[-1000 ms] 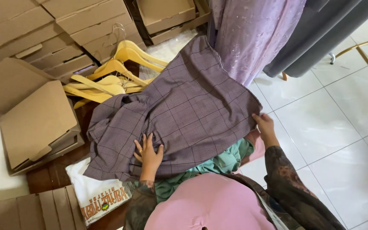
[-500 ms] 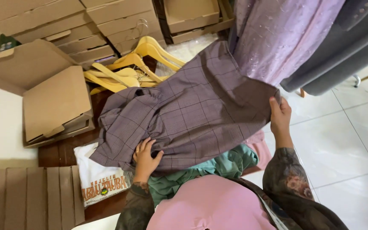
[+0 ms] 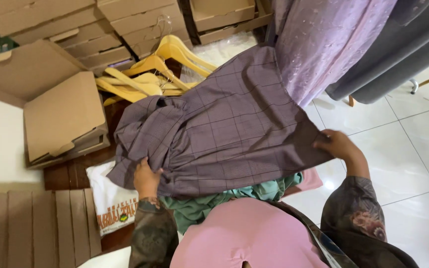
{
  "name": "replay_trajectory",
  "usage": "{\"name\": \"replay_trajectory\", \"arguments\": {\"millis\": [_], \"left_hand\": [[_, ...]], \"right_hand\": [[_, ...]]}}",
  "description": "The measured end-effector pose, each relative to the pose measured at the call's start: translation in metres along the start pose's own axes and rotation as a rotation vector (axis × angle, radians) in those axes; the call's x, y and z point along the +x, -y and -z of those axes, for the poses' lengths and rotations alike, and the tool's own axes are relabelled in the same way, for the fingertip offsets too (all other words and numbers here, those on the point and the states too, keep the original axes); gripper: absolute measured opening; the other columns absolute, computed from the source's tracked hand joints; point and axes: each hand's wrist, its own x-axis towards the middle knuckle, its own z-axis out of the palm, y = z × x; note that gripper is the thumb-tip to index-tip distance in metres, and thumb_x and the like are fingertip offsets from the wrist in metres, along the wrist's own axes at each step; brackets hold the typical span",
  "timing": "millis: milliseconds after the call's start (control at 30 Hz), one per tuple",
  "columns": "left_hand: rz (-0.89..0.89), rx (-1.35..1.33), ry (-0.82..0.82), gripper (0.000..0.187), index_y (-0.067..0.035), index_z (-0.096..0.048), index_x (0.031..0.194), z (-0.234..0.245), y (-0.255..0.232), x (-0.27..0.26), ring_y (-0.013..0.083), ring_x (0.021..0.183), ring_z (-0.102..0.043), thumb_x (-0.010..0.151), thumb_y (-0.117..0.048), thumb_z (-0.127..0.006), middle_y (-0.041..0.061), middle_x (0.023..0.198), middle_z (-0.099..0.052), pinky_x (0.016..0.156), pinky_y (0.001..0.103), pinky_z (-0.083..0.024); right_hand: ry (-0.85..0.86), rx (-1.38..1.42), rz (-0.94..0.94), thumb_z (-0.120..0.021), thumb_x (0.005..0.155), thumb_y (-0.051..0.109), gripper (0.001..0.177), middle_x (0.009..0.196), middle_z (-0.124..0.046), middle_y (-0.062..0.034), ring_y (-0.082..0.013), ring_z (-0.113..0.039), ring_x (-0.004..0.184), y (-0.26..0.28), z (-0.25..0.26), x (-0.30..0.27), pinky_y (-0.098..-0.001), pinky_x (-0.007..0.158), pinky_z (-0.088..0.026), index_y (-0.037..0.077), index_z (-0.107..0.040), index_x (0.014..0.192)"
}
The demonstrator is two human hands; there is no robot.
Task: Folding and organizing various pieces of clothing in a stockroom.
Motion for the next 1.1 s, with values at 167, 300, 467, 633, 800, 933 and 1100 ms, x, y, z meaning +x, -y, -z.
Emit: {"name": "replay_trajectory", "arguments": {"millis": [167, 300, 467, 633, 800, 933, 1100], "left_hand": [[-0.117, -0.215, -0.162, 0.037, -0.007, -0.069, 0.126, -0.032, 0.061, 0.023, 0.0386, 0.11, -0.067, 0.095, -0.026, -0.073, 0.018, 0.119, -0.071, 0.093, 0.045, -0.054], [-0.118, -1.044, -0.297, 0.027, -0.001, -0.068, 0.129, -0.057, 0.091, 0.031, 0.0377, 0.11, -0.069, 0.107, -0.015, -0.062, 0.016, 0.12, -0.071, 0.094, 0.04, -0.052], [0.182, -2.004, -0.176, 0.038, -0.001, -0.058, 0.14, -0.037, 0.111, 0.01, 0.0254, 0.118, -0.064, 0.107, -0.02, -0.056, 0.012, 0.137, -0.065, 0.095, 0.036, -0.052], [0.465, -1.999, -0.387, 0.046, -0.01, -0.049, 0.138, 0.017, 0.126, -0.053, 0.0288, 0.122, -0.061, 0.098, -0.031, -0.055, 0.01, 0.137, -0.059, 0.104, 0.048, -0.052], [0.433, -1.211, -0.443, 0.056, 0.005, -0.058, 0.138, -0.062, 0.237, -0.103, 0.0326, 0.119, -0.063, 0.105, -0.04, -0.055, 0.021, 0.136, -0.066, 0.102, 0.043, -0.049], [0.663, -0.841, 0.206, 0.055, 0.01, -0.071, 0.12, 0.045, 0.2, -0.139, 0.0421, 0.091, -0.075, 0.103, -0.04, -0.053, 0.029, 0.102, -0.079, 0.086, 0.052, -0.058], [0.288, -0.989, 0.648, 0.081, -0.005, -0.043, 0.148, 0.132, 0.132, -0.088, 0.0311, 0.13, -0.057, 0.091, -0.058, -0.065, 0.016, 0.138, -0.06, 0.109, 0.044, -0.042]], "right_hand": [[-0.578, -0.131, 0.11, -0.079, 0.087, 0.018, 0.046, 0.106, -0.073, -0.0235, -0.0392, -0.07, 0.1, 0.054, -0.017, -0.001, -0.0482, 0.087, -0.055, 0.002, -0.072, 0.129], [-0.432, -0.256, 0.61, -0.074, 0.087, 0.012, 0.02, 0.105, -0.073, -0.0154, -0.0334, -0.069, 0.102, 0.155, -0.077, -0.02, -0.0424, 0.084, -0.055, 0.006, -0.073, 0.106], [-0.044, -0.148, 1.108, -0.086, 0.062, 0.024, 0.06, 0.114, -0.068, -0.0217, -0.0432, -0.062, 0.108, 0.266, -0.192, -0.073, -0.0516, 0.092, -0.048, 0.0, -0.069, 0.115], [-0.09, -0.409, 1.13, -0.069, 0.067, 0.001, 0.054, 0.125, -0.064, -0.0154, -0.0362, -0.06, 0.116, 0.228, -0.228, -0.036, -0.0489, 0.1, -0.047, 0.008, -0.067, 0.121], [-0.167, -0.573, 0.722, -0.082, 0.059, 0.015, 0.033, 0.128, -0.063, -0.007, -0.0337, -0.056, 0.121, 0.192, -0.141, -0.006, -0.0472, 0.098, -0.048, 0.015, -0.08, 0.093], [-0.014, -0.89, 0.37, -0.083, 0.074, 0.024, 0.019, 0.134, -0.061, 0.0062, -0.0255, -0.051, 0.134, 0.114, -0.092, 0.065, -0.0494, 0.106, -0.044, 0.027, -0.084, 0.093], [0.205, -0.239, 0.576, -0.059, 0.084, 0.017, 0.024, 0.128, -0.07, -0.0015, -0.0282, -0.067, 0.118, 0.053, -0.044, 0.144, -0.0394, 0.103, -0.052, 0.019, -0.08, 0.095]]}}
